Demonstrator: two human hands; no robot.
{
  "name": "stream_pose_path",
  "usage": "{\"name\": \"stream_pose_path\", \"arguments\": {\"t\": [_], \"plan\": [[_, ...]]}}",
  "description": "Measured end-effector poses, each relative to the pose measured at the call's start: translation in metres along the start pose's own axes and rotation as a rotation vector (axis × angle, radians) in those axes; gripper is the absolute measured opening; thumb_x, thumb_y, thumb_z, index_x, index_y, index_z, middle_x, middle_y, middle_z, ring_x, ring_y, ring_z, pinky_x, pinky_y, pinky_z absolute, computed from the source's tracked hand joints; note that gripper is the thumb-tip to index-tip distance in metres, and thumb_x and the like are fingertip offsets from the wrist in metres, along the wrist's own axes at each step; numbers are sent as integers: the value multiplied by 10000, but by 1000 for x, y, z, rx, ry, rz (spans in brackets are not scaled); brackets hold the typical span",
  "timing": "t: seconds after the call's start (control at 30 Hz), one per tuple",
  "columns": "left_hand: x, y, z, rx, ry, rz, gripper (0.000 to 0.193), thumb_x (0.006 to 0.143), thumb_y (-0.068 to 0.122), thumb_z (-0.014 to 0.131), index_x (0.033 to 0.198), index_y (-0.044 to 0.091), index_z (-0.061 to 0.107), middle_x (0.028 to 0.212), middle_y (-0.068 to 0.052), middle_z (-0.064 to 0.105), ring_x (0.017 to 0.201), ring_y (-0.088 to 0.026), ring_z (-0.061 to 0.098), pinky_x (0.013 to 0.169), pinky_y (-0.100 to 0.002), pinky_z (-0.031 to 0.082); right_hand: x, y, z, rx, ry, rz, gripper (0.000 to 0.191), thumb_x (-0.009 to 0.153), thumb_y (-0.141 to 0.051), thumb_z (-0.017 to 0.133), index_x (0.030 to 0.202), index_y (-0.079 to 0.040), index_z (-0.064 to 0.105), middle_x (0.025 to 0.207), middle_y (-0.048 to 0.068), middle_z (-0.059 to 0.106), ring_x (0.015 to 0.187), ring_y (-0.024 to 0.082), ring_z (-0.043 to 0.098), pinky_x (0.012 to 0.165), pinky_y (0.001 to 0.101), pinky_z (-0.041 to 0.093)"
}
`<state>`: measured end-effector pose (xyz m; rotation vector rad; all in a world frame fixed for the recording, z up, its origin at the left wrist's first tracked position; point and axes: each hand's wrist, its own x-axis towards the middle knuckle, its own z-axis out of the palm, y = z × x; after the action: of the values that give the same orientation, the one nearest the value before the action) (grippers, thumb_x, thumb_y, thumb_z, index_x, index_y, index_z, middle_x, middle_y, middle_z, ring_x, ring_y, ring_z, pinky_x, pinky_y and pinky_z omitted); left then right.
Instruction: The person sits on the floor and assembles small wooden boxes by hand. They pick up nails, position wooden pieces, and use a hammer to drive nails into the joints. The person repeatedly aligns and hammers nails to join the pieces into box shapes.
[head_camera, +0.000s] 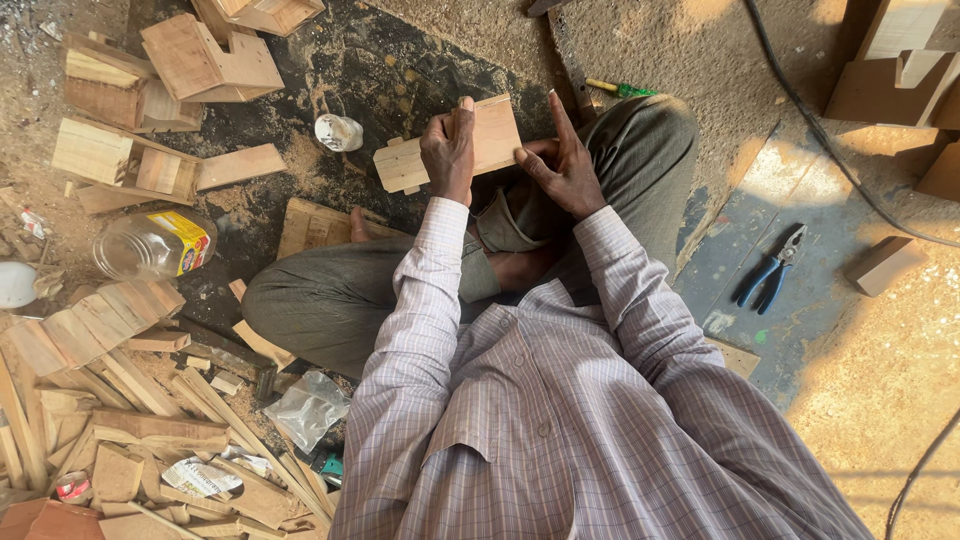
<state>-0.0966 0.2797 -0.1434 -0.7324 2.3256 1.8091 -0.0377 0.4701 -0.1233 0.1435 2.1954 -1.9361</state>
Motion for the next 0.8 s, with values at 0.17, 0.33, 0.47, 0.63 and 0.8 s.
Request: {"name": "stream_pose_path", "arguments": {"t": [0.17, 0.33, 0.47, 0.63, 0.8], "plan": [[-4, 1, 2, 20, 14, 12, 579, 917, 623, 655, 908, 44, 675, 937, -101, 667, 867, -208, 682, 768, -373, 577, -1, 0, 0, 20, 0, -15, 990, 1014, -265, 785, 1691, -74, 88, 1062, 83, 791, 1046, 154, 744, 1034, 339, 539], [-3, -1, 6, -16, 36, 17, 598, 901, 631, 652, 927, 33, 672, 947, -115, 659, 876, -224, 675, 751, -385, 581, -2, -1, 0, 36, -1, 8, 992, 1003, -264, 781, 1694, -83, 93, 1045, 81, 784, 1022, 147, 736, 1000, 333, 552], [0, -1, 6, 8, 28, 7, 640, 905, 661, 633, 935, 22, 666, 949, -129, 639, 887, -248, 688, 757, -394, 594, -1, -1, 0, 14, -14, -8, 995, 1013, -280, 780, 1690, -85, 77, 1062, 76, 787, 1042, 146, 744, 1007, 332, 551], [0, 1, 6, 52, 21, 2, 689, 890, 705, 592, 950, 22, 663, 959, -137, 646, 885, -256, 695, 747, -404, 589, -1, 1, -1, -17, -21, -14, 993, 1016, -285, 778, 1693, -86, 79, 1065, 76, 788, 1043, 143, 740, 1006, 330, 540], [0, 4, 9, 112, 56, 19, 684, 901, 702, 580, 960, 27, 674, 968, -131, 651, 897, -251, 694, 751, -408, 579, 0, 3, -1, 0, -30, -13, 994, 1022, -293, 773, 1694, -79, 73, 1065, 71, 778, 1047, 138, 733, 1014, 328, 537]]}}
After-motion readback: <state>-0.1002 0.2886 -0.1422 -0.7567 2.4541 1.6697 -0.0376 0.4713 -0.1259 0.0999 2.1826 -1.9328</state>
